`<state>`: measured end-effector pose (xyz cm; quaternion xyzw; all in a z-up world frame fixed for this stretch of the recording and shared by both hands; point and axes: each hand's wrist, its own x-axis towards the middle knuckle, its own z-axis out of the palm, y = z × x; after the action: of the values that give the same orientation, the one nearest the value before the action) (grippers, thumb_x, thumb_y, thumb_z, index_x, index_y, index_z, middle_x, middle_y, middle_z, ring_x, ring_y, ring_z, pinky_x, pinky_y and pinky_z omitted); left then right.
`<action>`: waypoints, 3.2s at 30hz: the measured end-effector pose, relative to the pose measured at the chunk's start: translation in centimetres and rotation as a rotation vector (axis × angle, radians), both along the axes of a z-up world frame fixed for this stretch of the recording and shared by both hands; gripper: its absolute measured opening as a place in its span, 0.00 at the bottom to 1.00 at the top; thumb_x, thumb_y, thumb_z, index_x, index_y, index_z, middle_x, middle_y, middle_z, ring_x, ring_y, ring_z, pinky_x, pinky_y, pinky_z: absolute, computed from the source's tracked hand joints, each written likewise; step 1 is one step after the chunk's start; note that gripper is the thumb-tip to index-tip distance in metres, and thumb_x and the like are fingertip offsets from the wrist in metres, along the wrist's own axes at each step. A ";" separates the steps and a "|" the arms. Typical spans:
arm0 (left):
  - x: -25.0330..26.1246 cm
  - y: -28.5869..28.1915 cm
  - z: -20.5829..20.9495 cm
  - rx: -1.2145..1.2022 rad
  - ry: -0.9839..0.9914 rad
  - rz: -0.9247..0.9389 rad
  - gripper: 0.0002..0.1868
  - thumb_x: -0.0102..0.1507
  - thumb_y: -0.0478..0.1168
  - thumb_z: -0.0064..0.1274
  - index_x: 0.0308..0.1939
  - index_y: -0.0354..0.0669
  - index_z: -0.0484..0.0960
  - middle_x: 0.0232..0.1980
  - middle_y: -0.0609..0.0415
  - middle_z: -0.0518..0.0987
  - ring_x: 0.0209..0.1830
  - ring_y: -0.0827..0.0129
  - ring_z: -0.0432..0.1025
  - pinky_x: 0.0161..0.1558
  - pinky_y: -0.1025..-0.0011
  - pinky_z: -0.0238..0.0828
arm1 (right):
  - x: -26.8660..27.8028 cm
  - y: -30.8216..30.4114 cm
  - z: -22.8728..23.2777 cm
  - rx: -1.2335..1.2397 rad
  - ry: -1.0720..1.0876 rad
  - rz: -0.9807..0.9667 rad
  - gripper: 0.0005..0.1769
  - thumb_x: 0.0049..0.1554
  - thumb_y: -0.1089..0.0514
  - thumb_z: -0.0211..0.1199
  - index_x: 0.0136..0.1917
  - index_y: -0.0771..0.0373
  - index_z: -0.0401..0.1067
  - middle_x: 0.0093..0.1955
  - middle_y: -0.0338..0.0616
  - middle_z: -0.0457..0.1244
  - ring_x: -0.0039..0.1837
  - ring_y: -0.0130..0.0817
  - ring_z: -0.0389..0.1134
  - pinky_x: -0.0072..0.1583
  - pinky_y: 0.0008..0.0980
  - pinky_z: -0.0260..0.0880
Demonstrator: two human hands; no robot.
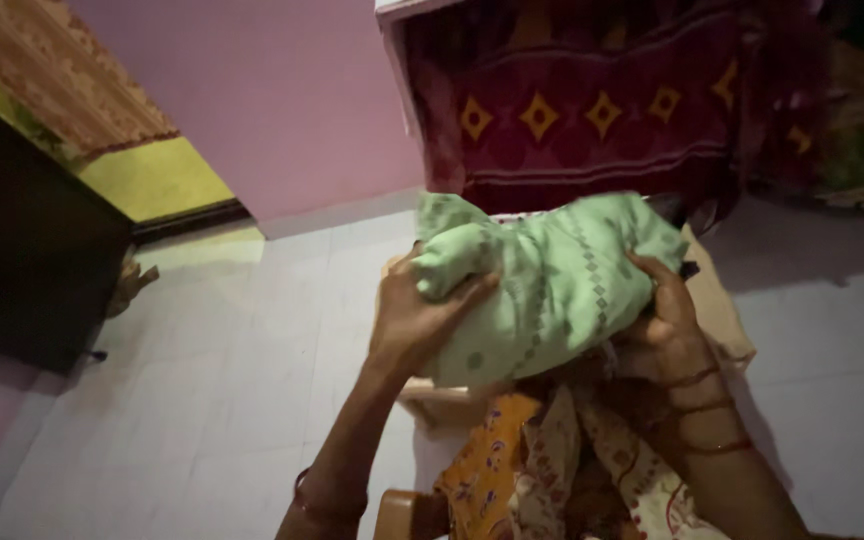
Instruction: The person unpacks folded clothes and fabrics from a bag by hand, stacking them on a stool, and then folds and packs clothes back into the bag.
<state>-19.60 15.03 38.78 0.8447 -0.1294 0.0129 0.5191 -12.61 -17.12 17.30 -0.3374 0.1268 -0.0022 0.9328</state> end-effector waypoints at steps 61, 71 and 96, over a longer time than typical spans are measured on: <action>5.9 13.4 -51.1 -0.648 0.472 0.755 0.30 0.64 0.37 0.50 0.73 0.41 0.72 0.74 0.50 0.64 0.68 0.59 0.69 0.56 0.56 0.77 | 23.6 35.2 -29.4 -0.719 -0.095 -0.077 0.33 0.59 0.53 0.71 0.72 0.70 0.66 0.66 0.53 0.67 0.65 0.40 0.66 0.67 0.38 0.66; 10.2 12.9 -45.1 -1.172 0.733 0.990 0.37 0.60 0.47 0.59 0.71 0.39 0.66 0.67 0.45 0.75 0.62 0.52 0.74 0.60 0.49 0.76 | 19.7 33.4 -25.4 -1.283 -0.054 -0.036 0.52 0.46 0.57 0.72 0.78 0.64 0.50 0.73 0.62 0.57 0.73 0.54 0.58 0.71 0.46 0.58; 19.6 16.3 -44.4 0.191 0.317 0.567 0.22 0.65 0.45 0.55 0.55 0.30 0.78 0.52 0.38 0.81 0.51 0.49 0.77 0.52 0.58 0.74 | 5.6 32.9 -24.7 -1.442 -0.153 0.526 0.60 0.51 0.50 0.73 0.82 0.61 0.36 0.85 0.63 0.25 0.84 0.66 0.28 0.78 0.59 0.36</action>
<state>-0.03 31.35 -5.66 0.8834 0.1926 0.0130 0.4270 -7.01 15.75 -7.36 -0.8798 -0.0553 0.1143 0.4581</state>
